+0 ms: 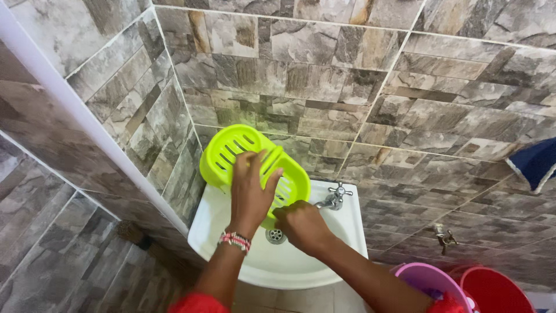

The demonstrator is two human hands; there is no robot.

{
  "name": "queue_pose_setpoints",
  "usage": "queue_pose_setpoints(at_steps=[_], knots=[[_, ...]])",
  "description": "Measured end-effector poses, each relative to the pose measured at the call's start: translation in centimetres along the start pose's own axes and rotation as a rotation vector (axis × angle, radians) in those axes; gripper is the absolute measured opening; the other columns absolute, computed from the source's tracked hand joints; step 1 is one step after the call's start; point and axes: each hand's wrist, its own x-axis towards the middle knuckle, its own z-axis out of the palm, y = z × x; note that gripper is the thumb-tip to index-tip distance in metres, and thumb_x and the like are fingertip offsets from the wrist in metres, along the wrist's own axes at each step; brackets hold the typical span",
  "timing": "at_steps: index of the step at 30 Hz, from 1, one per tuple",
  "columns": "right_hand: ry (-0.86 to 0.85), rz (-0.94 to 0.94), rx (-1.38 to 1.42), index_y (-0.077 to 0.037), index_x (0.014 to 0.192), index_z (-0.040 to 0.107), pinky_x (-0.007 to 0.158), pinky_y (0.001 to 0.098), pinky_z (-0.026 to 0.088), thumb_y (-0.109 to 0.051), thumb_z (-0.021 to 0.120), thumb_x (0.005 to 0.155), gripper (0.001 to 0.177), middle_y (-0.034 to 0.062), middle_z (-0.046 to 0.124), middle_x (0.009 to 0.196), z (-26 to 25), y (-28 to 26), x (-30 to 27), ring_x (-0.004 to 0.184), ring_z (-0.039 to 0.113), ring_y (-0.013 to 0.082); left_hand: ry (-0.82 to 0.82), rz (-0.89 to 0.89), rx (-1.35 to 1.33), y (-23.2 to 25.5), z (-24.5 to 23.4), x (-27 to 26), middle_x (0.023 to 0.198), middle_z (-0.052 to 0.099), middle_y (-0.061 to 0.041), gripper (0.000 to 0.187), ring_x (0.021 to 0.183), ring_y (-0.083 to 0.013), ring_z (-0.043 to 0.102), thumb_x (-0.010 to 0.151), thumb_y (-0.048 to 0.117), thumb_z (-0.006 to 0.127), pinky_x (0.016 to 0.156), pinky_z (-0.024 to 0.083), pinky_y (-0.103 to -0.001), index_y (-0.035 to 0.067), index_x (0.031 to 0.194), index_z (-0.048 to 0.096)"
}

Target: The person removes a bar of soap from a lime-green plastic basket, then washes the basket under running water in a white sink. The person scrubs the basket with their hands and rinses it thoroughly.

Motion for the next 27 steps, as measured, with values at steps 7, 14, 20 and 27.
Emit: queue_pose_setpoints(at_steps=[7, 14, 20, 27], knots=[[0.087, 0.051, 0.0, -0.007, 0.092, 0.069, 0.063, 0.0495, 0.054, -0.009, 0.069, 0.076, 0.017, 0.0156, 0.069, 0.07, 1.2, -2.9, 1.6, 0.066, 0.067, 0.0369, 0.307, -0.255, 0.171, -0.4, -0.4, -2.0, 0.158, 0.0, -0.037, 0.143, 0.149, -0.0537, 0.005, 0.058, 0.043, 0.099, 0.119, 0.017, -0.06, 0.0, 0.158, 0.006], [0.12, 0.061, 0.365, -0.004, 0.112, 0.065, 0.077, 0.0513, 0.052, -0.013, 0.073, 0.083, 0.031, 0.0196, 0.071, 0.093, 0.9, -3.8, 0.9, 0.09, 0.065, 0.0416, 0.367, -0.432, -0.257, -4.6, 0.9, -2.1, 0.162, 0.023, -0.031, 0.129, 0.149, -0.0445, 0.03, 0.07, 0.025, 0.094, 0.12, 0.029, -0.047, 0.002, 0.16, 0.004], [-0.127, -0.066, 0.166, -0.007, 0.119, 0.063, 0.101, 0.0486, 0.043, -0.016, 0.075, 0.08, 0.041, 0.0145, 0.067, 0.115, 0.2, -1.8, -0.1, 0.117, 0.058, 0.0373, 0.158, -0.458, -0.083, -2.8, -1.3, -2.2, 0.153, 0.04, -0.023, 0.126, 0.134, -0.0416, 0.049, 0.068, 0.024, 0.091, 0.104, 0.047, -0.046, 0.014, 0.162, 0.008], [-0.132, -0.26, -0.5, -0.002, 0.141, 0.054, 0.123, 0.052, 0.012, -0.007, 0.066, 0.077, 0.066, 0.0167, 0.047, 0.152, 2.0, 1.0, -0.5, 0.148, 0.032, 0.029, -0.179, -0.555, 0.044, -3.0, -2.4, -1.5, 0.143, 0.049, -0.015, 0.128, 0.123, -0.0366, 0.059, 0.07, 0.028, 0.09, 0.099, 0.051, -0.044, 0.02, 0.163, 0.002]])
